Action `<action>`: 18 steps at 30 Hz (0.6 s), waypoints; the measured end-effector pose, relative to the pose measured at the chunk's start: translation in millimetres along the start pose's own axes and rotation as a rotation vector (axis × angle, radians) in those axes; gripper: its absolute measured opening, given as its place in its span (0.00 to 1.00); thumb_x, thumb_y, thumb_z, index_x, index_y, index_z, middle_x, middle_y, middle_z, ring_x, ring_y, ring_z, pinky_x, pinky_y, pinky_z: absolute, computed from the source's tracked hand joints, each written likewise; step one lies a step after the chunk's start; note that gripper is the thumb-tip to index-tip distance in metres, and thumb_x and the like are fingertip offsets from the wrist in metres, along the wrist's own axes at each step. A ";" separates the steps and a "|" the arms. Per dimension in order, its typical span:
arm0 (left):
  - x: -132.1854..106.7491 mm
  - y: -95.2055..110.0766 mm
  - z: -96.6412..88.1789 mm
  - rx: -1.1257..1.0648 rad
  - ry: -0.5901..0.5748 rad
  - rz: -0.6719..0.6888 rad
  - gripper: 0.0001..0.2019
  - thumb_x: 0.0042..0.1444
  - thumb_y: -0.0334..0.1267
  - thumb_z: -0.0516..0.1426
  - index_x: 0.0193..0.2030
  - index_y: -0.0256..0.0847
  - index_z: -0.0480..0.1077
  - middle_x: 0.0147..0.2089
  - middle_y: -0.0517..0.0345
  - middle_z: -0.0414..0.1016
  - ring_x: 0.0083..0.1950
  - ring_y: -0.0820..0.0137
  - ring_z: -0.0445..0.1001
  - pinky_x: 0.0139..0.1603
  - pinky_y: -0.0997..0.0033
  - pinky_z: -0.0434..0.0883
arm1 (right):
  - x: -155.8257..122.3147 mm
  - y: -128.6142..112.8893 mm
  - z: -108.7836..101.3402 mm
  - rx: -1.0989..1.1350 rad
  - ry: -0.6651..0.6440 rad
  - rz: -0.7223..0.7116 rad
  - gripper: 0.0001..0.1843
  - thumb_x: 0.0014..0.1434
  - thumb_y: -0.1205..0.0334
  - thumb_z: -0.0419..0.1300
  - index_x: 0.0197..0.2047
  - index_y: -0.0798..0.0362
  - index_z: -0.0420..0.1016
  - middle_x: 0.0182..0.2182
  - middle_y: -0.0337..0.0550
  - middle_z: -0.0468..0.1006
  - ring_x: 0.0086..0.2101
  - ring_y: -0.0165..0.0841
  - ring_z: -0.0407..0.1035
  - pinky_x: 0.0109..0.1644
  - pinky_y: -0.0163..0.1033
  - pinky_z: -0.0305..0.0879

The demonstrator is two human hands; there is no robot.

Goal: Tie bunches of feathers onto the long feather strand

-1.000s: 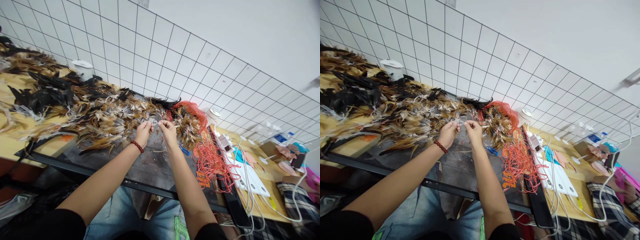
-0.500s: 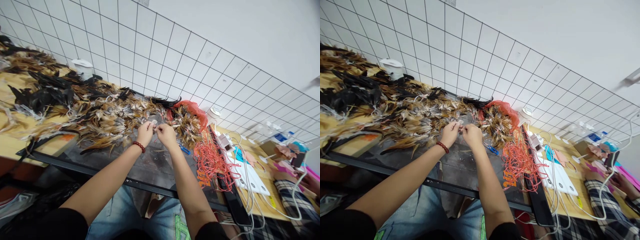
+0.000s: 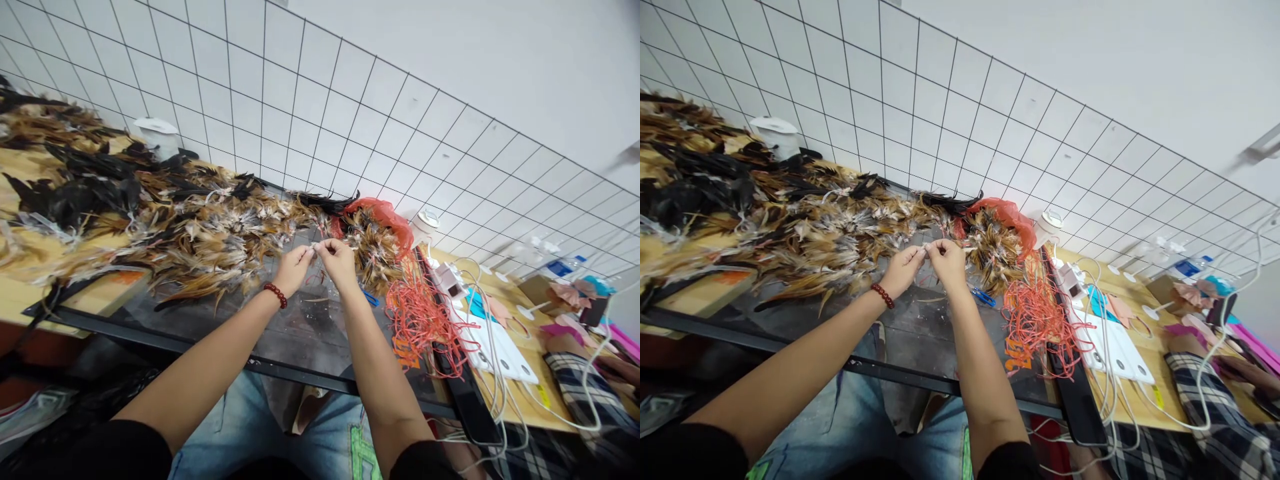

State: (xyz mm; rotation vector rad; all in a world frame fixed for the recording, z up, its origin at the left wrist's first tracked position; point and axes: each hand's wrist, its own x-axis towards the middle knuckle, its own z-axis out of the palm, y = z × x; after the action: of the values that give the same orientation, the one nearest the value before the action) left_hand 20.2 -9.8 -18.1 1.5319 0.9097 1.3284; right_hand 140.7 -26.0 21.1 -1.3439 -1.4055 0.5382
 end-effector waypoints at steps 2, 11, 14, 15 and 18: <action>1.2 0.5 1.0 -0.183 -0.030 -0.080 0.15 0.55 0.47 0.55 0.24 0.40 0.64 0.18 0.66 0.55 0.21 0.75 0.53 0.24 0.73 0.52 | 2.7 2.1 -1.4 0.152 -0.002 0.052 0.16 0.49 0.48 0.62 0.30 0.54 0.74 0.25 0.36 0.73 0.25 0.27 0.62 0.33 0.34 0.60; -1.8 6.1 1.8 -0.452 -0.140 -0.178 0.19 0.45 0.53 0.64 0.25 0.37 0.67 0.17 0.68 0.52 0.19 0.79 0.50 0.22 0.76 0.50 | 4.1 7.0 -4.5 0.433 -0.211 0.169 0.22 0.45 0.44 0.65 0.32 0.55 0.79 0.20 0.34 0.69 0.22 0.23 0.54 0.27 0.32 0.51; -2.9 5.0 3.2 -0.469 -0.181 -0.209 0.20 0.45 0.53 0.64 0.26 0.36 0.68 0.17 0.68 0.53 0.19 0.79 0.51 0.21 0.77 0.50 | 3.0 10.0 -2.1 0.461 -0.222 0.151 0.19 0.44 0.46 0.67 0.28 0.55 0.77 0.20 0.35 0.71 0.23 0.24 0.58 0.28 0.32 0.54; -3.2 5.3 3.5 -0.482 -0.200 -0.231 0.20 0.45 0.53 0.64 0.26 0.36 0.68 0.17 0.68 0.53 0.19 0.80 0.51 0.21 0.77 0.50 | 3.0 11.0 -1.4 0.463 -0.204 0.141 0.18 0.44 0.47 0.67 0.27 0.55 0.77 0.21 0.35 0.71 0.23 0.24 0.59 0.29 0.32 0.56; -4.8 8.8 3.7 -0.565 -0.249 -0.329 0.22 0.48 0.57 0.62 0.29 0.37 0.68 0.18 0.66 0.56 0.19 0.79 0.54 0.20 0.77 0.52 | 3.6 13.6 0.0 0.412 -0.136 0.126 0.17 0.45 0.48 0.65 0.28 0.55 0.75 0.22 0.34 0.71 0.23 0.25 0.60 0.30 0.32 0.58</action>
State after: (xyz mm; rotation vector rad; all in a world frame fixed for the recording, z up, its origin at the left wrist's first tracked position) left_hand 22.9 -17.8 -11.5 1.0259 0.5350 1.0125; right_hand 147.1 -19.1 10.6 -1.0802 -1.2361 0.9617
